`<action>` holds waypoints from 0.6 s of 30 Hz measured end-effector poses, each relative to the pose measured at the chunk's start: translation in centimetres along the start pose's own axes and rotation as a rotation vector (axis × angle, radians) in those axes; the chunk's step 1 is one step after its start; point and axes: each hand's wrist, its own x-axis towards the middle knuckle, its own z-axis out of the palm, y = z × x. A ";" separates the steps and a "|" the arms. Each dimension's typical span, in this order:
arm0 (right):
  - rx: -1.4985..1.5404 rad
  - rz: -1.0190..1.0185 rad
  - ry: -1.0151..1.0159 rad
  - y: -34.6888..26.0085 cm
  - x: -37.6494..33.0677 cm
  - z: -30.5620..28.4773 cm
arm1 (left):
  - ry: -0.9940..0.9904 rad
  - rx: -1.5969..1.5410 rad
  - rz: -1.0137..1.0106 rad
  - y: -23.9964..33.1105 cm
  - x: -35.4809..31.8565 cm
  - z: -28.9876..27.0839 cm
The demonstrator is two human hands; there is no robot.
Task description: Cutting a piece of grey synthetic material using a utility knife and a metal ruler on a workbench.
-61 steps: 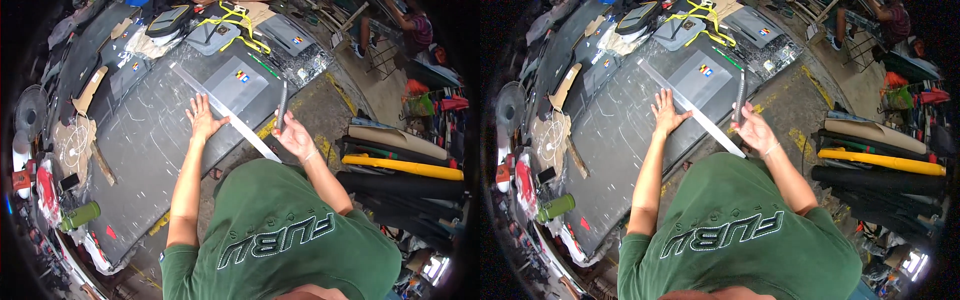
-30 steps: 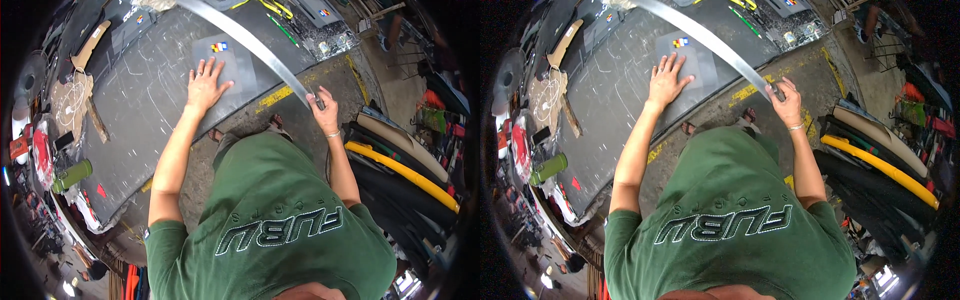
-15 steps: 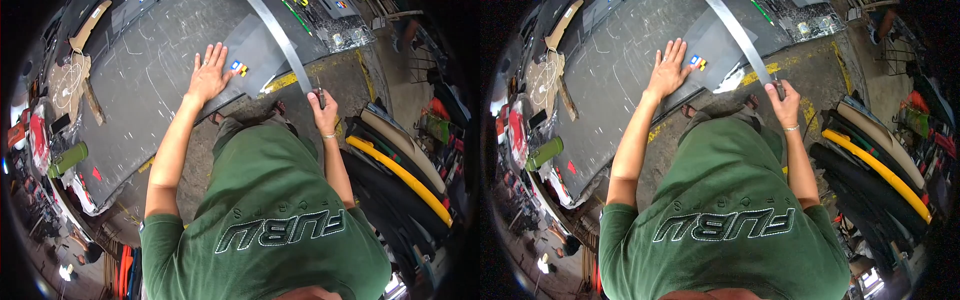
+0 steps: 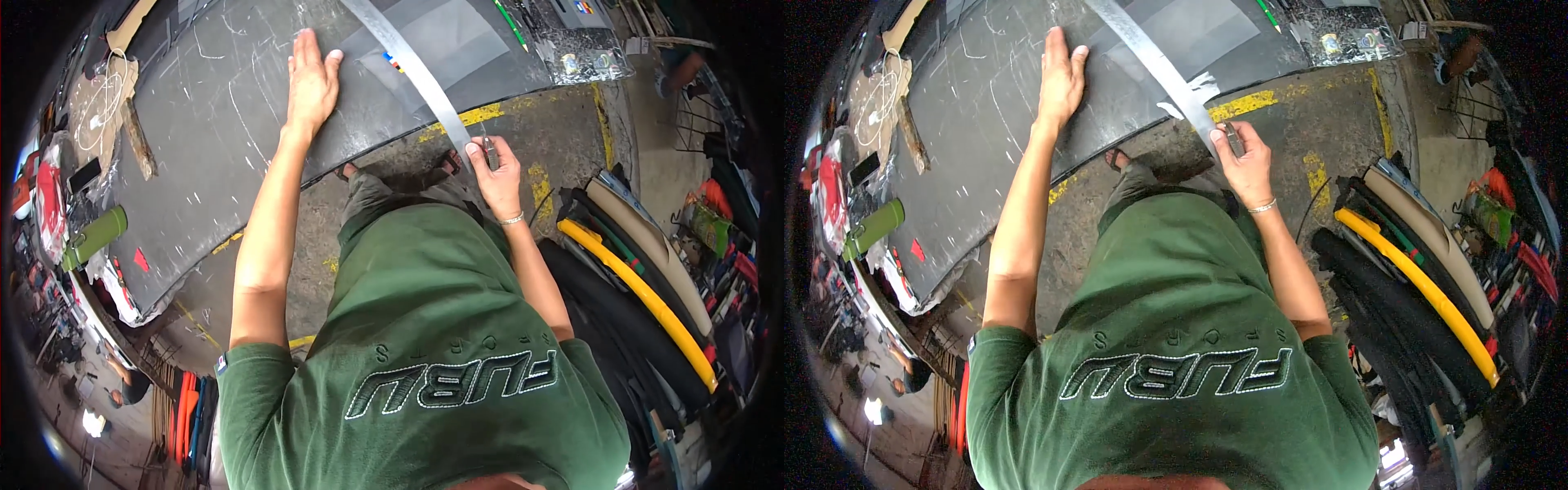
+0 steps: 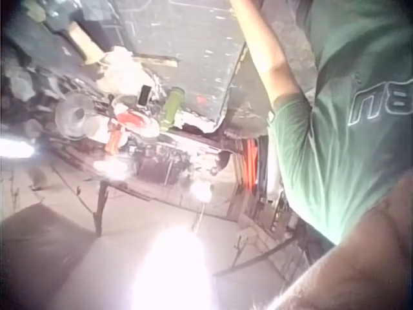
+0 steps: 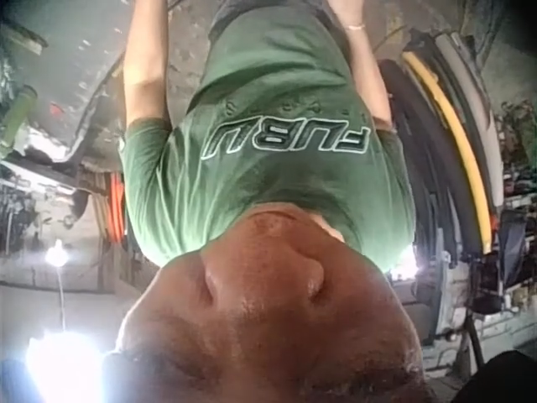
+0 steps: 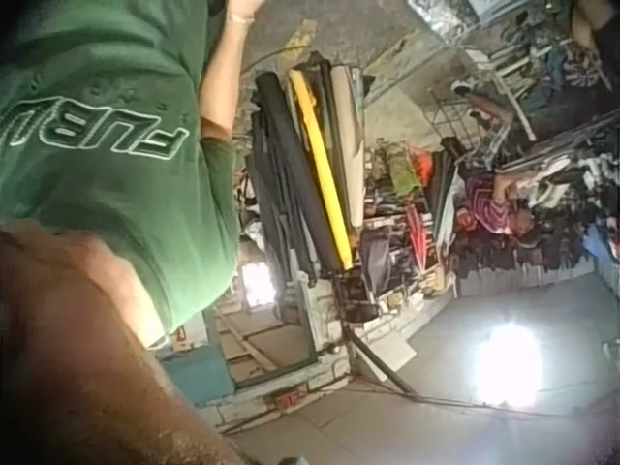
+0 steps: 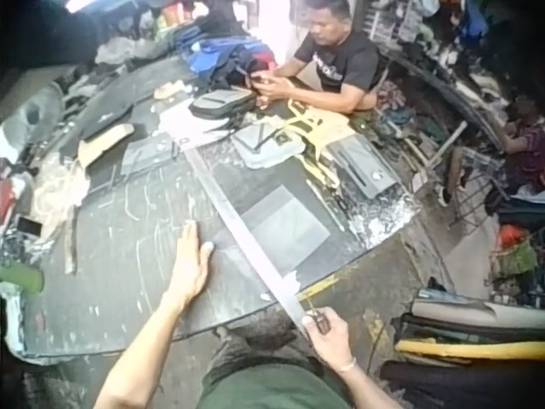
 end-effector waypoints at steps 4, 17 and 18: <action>-0.081 0.093 -0.076 1.3 -0.4 2.2 | 0.181 -0.118 0.040 0.6 -1.0 0.2; -0.280 -0.131 -0.147 -3.1 0.7 2.8 | -0.021 0.351 0.273 -0.2 -0.3 1.9; -0.332 -0.164 -0.164 -3.1 0.9 2.9 | -0.007 0.364 0.282 -0.4 -0.3 1.9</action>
